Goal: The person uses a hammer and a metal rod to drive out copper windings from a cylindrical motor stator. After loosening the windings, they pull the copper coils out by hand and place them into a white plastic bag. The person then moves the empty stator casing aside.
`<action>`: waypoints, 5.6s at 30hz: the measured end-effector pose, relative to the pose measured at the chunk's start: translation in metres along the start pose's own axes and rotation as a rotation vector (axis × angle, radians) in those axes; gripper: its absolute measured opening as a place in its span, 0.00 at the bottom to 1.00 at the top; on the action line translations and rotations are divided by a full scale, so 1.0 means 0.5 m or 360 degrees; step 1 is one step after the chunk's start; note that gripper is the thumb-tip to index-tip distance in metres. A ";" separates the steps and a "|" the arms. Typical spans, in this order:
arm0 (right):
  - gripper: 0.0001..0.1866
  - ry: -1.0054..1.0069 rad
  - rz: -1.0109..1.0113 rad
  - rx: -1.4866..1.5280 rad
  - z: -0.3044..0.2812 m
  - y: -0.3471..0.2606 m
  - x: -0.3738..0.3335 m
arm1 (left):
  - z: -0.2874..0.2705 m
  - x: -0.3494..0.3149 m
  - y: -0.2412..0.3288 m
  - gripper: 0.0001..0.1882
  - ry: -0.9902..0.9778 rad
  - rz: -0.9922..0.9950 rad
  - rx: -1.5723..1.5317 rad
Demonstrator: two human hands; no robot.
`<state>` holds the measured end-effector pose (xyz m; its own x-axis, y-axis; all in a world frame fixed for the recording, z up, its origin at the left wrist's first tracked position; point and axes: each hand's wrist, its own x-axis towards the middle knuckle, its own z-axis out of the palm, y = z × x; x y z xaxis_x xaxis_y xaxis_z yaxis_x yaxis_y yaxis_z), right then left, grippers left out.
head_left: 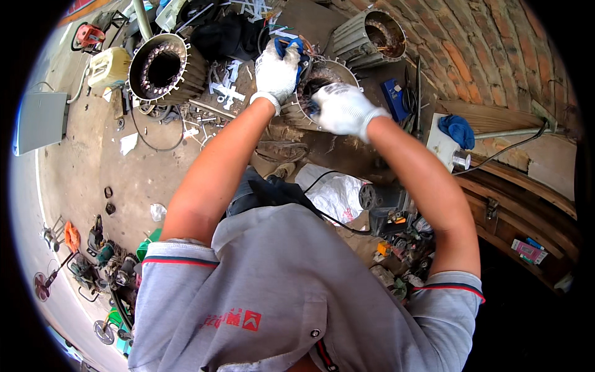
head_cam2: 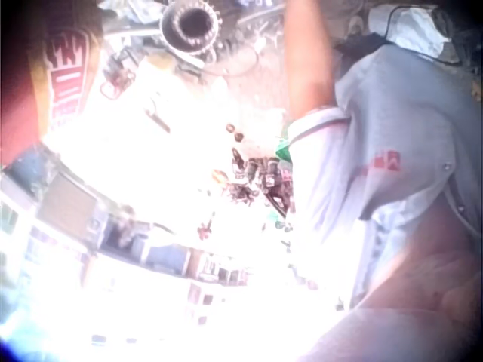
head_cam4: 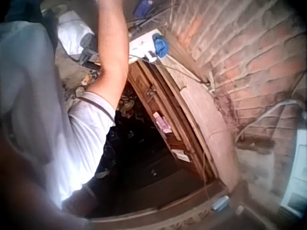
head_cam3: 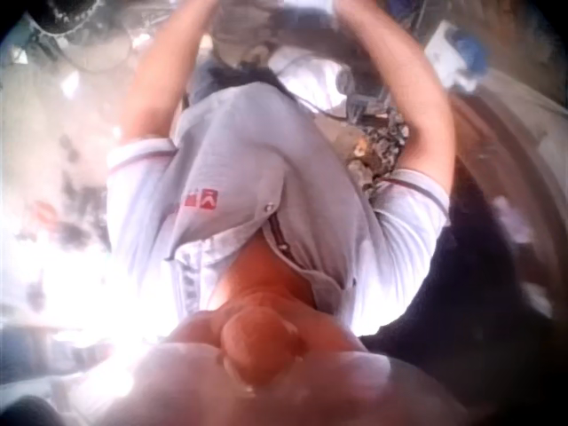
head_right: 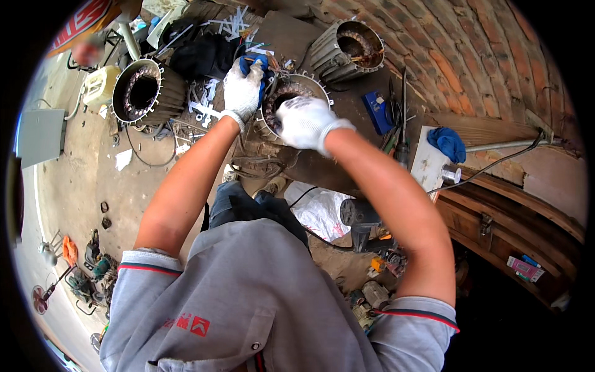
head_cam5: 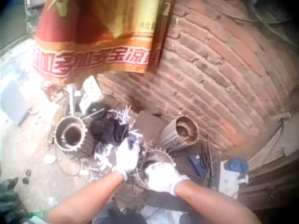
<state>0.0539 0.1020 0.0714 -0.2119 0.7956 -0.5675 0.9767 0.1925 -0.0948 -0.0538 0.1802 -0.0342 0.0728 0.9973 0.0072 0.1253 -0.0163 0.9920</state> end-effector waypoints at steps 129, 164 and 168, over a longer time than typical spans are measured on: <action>0.07 0.2102 0.0677 0.3143 0.316 0.001 -0.411 | 0.042 -0.043 0.234 0.14 -0.2156 0.1067 0.2765; 0.06 0.1878 0.0706 0.2340 0.290 -0.040 -0.384 | 0.075 -0.094 0.276 0.19 -0.1577 0.0280 0.2440; 0.06 0.1883 0.0788 0.2315 0.313 -0.041 -0.388 | 0.090 -0.089 0.261 0.17 -0.1953 0.0459 0.2795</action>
<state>0.0802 -0.1461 0.0555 0.7442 0.6654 -0.0590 0.0920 -0.1896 -0.9775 0.0038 0.1303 0.0890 0.5913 0.4337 -0.6799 0.4837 -0.8653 -0.1314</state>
